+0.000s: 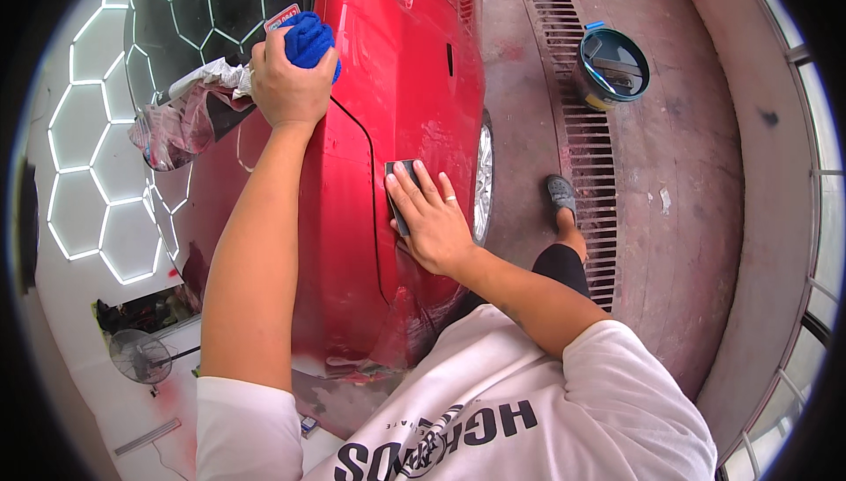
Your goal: The person wipes the hood and front fender of a red car using a blue microfiber cloth and a small black scraper. They repeatedly rub the surface and scrape along panel lines and edges.
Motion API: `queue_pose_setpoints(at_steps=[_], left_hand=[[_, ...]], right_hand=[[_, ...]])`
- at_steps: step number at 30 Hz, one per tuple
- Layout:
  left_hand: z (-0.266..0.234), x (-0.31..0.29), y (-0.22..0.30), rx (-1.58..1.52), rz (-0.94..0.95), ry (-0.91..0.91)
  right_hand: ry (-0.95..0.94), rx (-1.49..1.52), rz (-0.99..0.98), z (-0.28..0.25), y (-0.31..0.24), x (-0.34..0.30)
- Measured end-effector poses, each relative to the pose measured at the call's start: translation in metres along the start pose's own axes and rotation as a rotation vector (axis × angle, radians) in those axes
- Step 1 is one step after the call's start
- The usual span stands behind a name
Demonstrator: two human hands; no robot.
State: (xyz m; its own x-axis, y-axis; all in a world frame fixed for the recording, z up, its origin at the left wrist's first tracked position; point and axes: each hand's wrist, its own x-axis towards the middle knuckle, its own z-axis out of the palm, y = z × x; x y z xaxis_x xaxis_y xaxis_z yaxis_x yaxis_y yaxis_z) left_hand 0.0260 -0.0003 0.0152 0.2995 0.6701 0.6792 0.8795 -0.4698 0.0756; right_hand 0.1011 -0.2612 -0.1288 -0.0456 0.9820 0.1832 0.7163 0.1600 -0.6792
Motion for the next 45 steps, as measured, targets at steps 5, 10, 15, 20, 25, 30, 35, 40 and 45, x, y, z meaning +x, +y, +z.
queue_pose_setpoints(at_steps=[5,10,15,20,25,30,35,40,45], left_hand=[[0.002,0.001,0.0,0.011,0.002,0.0],[0.005,-0.003,-0.01,-0.001,-0.007,-0.029],[0.0,0.0,0.0,0.004,0.002,-0.023],[-0.012,-0.003,-0.007,0.007,0.007,-0.004],[-0.005,0.001,-0.001,-0.051,0.02,-0.002],[-0.015,0.001,0.0,-0.06,-0.015,-0.026],[-0.017,-0.003,0.001,-0.047,0.045,0.024],[-0.024,-0.016,-0.003,-0.183,0.144,-0.01],[-0.044,-0.064,0.008,-0.377,0.097,0.069]], right_hand=[[0.276,-0.076,0.057,-0.024,0.025,0.097],[0.191,0.08,0.08,-0.017,0.029,0.087],[0.32,0.443,0.428,0.017,0.067,-0.044],[0.071,0.24,0.781,-0.009,0.193,-0.115],[0.219,-0.205,0.858,-0.059,0.294,-0.22],[0.283,0.011,1.254,-0.095,0.373,-0.288],[0.142,-0.164,1.054,-0.148,0.354,-0.272],[0.087,-0.096,1.172,-0.211,0.35,-0.236],[-0.002,-0.539,1.117,-0.273,0.421,-0.289]])
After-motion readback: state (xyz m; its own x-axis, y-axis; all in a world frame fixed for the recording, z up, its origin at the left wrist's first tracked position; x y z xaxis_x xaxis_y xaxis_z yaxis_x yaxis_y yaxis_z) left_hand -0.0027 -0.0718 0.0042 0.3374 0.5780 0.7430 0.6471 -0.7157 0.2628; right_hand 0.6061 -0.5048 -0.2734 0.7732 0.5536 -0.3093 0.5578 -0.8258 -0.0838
